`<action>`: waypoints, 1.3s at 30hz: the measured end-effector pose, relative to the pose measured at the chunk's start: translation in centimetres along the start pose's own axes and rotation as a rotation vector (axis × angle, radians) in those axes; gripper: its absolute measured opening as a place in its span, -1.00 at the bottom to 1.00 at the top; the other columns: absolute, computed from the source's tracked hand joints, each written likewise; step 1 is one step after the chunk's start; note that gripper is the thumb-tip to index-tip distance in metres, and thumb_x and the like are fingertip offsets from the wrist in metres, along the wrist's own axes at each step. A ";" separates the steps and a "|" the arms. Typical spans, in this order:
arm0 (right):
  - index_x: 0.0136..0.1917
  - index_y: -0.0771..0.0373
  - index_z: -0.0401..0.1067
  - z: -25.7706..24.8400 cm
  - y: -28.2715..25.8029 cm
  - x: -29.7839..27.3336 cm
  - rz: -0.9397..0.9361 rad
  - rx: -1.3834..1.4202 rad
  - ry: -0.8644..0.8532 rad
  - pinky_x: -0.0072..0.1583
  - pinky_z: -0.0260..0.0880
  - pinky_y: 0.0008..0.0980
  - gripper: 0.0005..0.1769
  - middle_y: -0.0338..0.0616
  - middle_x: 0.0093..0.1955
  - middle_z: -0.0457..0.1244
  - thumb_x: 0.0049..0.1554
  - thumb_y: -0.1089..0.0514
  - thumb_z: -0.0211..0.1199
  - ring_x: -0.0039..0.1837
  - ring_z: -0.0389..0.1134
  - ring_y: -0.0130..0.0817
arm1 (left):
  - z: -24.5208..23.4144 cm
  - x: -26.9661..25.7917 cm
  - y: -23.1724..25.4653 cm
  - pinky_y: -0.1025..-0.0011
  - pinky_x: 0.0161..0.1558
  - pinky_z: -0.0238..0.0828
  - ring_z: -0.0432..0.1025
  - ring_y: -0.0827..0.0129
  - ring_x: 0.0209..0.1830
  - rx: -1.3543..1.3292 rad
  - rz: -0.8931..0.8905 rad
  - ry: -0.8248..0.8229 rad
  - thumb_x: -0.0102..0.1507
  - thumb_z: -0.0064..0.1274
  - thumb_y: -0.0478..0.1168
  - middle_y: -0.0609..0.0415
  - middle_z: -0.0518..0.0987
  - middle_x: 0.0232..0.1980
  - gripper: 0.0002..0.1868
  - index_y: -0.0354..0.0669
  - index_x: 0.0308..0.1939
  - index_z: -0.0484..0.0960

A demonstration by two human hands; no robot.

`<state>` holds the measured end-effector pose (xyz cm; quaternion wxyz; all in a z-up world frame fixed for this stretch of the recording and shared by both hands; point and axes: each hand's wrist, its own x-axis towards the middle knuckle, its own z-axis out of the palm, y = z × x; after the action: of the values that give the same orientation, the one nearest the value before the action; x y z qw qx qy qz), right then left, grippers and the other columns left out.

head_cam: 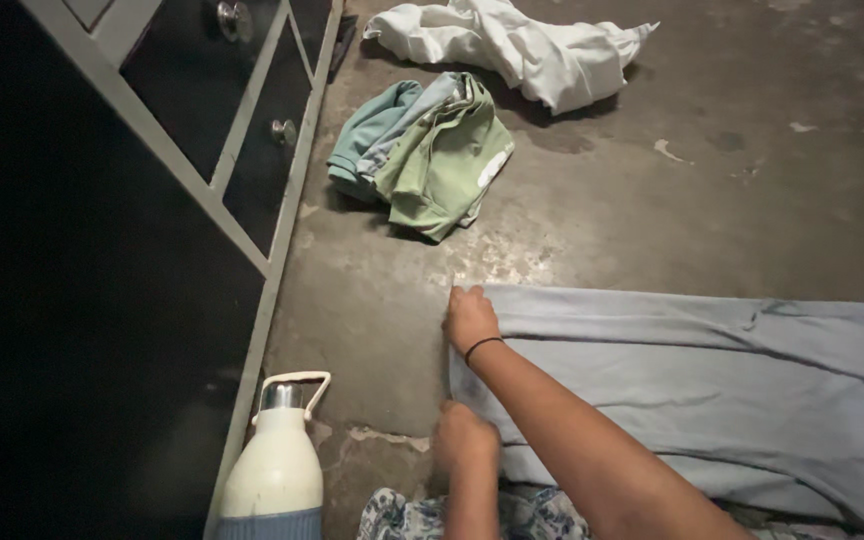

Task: The person sits on the floor and folds several t-shirts one by one. They smooth out each shirt, fold the sides and bottom up, and then fold the top down to create a neat stack.

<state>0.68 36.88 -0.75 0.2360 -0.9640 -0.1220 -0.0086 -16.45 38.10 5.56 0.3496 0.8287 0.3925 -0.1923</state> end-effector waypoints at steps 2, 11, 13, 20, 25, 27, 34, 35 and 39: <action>-0.03 0.34 0.47 1.4 1.1 0.4 -0.014 0.015 0.056 0.04 0.44 0.10 -0.88 0.41 -0.02 0.27 0.20 0.27 0.16 -0.01 0.40 0.33 | 0.3 0.1 -0.1 0.03 0.20 0.44 0.52 -0.14 0.16 -0.024 0.002 0.004 0.21 0.06 -0.27 -0.30 0.59 0.12 -0.59 -0.28 0.13 0.44; 0.01 0.27 0.58 -6.4 2.0 1.3 0.066 0.244 -0.066 0.06 0.47 -0.15 -0.60 0.19 -0.16 0.41 -0.12 0.14 0.47 -0.04 0.48 0.00 | 2.3 0.0 0.2 0.03 0.16 0.42 0.50 -0.21 0.10 -0.294 0.210 0.109 0.04 0.20 -0.31 -0.34 0.59 0.04 -0.47 -0.27 0.07 0.40; 0.09 0.22 0.57 -9.4 2.7 1.5 0.237 0.469 -0.141 -0.05 0.53 -0.23 -0.58 0.07 -0.16 0.43 -0.08 0.20 0.41 -0.11 0.50 -0.11 | 2.0 -1.4 0.8 0.02 0.15 0.41 0.50 -0.23 0.08 -0.382 0.328 0.174 0.03 0.12 -0.37 -0.33 0.62 -0.01 -0.53 -0.27 0.03 0.45; 0.24 0.26 0.47 -18.5 11.6 0.9 0.283 0.977 -0.220 -0.16 0.55 -0.32 -0.52 -0.05 -0.06 0.39 0.03 0.29 0.32 -0.15 0.43 -0.35 | 1.5 -11.4 6.5 0.03 0.14 0.35 0.40 -0.25 0.13 -0.345 0.577 0.142 0.04 0.10 -0.41 -0.30 0.44 0.15 -0.44 -0.26 0.12 0.37; 0.32 0.23 0.41 -25.2 20.1 -2.1 0.328 0.955 -0.166 -0.10 0.46 -0.43 -0.50 -0.14 -0.01 0.38 0.09 0.28 0.26 -0.06 0.40 -0.47 | 6.3 -18.9 11.6 -0.04 0.06 0.36 0.43 -0.28 0.05 -0.269 0.585 -0.063 0.17 0.10 -0.40 -0.28 0.33 0.20 -0.46 -0.21 0.21 0.29; 0.33 0.22 0.41 -26.7 24.1 -3.7 0.355 0.950 -0.141 -0.12 0.42 -0.42 -0.49 -0.17 -0.03 0.36 0.09 0.29 0.25 -0.06 0.38 -0.47 | 9.8 -19.9 12.9 -0.03 0.02 0.39 0.45 -0.27 0.02 -0.243 0.679 0.008 0.14 0.02 -0.50 -0.29 0.35 0.16 -0.46 -0.24 0.19 0.31; 0.37 0.12 0.40 -24.3 34.8 -7.0 0.482 0.855 -0.038 -0.11 0.48 -0.32 -0.31 -0.17 -0.10 0.27 -0.02 0.47 0.25 -0.09 0.38 -0.36 | 20.4 -20.0 13.5 0.04 -0.01 0.44 0.48 -0.18 0.00 0.006 0.843 0.102 0.28 0.05 -0.51 -0.25 0.38 0.13 -0.46 -0.24 0.33 0.31; 0.39 0.07 0.40 -23.7 35.6 -7.4 0.477 0.823 -0.021 -0.09 0.50 -0.31 -0.26 -0.19 -0.10 0.25 -0.05 0.49 0.27 -0.08 0.38 -0.37 | 20.9 -20.1 13.6 0.06 0.03 0.42 0.44 -0.18 0.05 0.036 0.799 0.004 0.17 0.14 -0.50 -0.24 0.34 0.16 -0.34 -0.27 0.33 0.26; 0.41 -0.05 0.40 -22.4 36.3 -8.8 0.441 0.534 0.023 0.02 0.47 -0.34 -0.22 -0.09 0.00 0.39 -0.04 0.45 0.33 -0.02 0.42 -0.33 | 21.1 -20.7 13.3 0.08 0.10 0.40 0.38 -0.18 0.15 0.083 0.749 -0.130 -0.01 0.23 -0.56 -0.23 0.28 0.24 -0.14 -0.35 0.34 0.20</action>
<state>1.77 -6.57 2.05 0.4776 -0.8712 0.0941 0.0638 -19.77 6.03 9.12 0.3857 0.9144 0.0315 -0.1191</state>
